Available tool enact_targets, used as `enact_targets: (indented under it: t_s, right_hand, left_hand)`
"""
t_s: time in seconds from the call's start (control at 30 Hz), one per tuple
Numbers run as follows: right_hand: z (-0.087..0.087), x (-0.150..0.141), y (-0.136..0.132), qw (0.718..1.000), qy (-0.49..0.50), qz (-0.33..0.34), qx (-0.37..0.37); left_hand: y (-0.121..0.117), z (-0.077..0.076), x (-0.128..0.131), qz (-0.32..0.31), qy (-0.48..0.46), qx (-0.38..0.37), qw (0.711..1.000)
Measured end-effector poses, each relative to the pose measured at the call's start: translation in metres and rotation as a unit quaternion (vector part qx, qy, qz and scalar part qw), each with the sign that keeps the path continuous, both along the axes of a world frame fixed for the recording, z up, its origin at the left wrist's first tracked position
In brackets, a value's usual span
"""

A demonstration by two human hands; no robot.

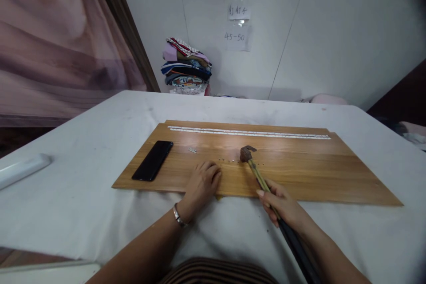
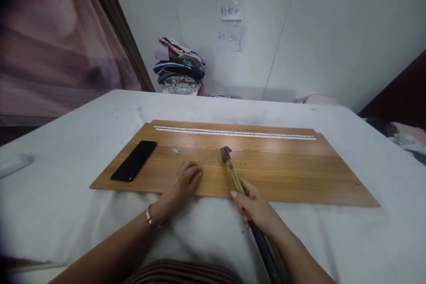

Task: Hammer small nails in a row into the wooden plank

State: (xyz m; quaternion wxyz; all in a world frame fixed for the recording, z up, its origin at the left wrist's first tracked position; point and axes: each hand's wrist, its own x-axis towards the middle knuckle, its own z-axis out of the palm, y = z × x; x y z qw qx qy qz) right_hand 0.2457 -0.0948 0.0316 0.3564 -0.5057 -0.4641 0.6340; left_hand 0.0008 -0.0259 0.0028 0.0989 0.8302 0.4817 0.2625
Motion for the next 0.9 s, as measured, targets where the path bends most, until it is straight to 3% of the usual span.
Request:
enact_targets:
  t_s: [0.33,0.9]
  right_hand:
    - [0.0017,0.0006,0.0002,1.0,0.003,-0.007,-0.006]
    - [-0.0038,0.0031,-0.0031,0.999,-0.036,0.008,-0.009]
  left_hand:
    - [0.0007,-0.0029,0.0003,0.003,-0.003,0.004,1.0]
    - [-0.0051,0.0052,0.0032,0.017,0.013,-0.022,1.0]
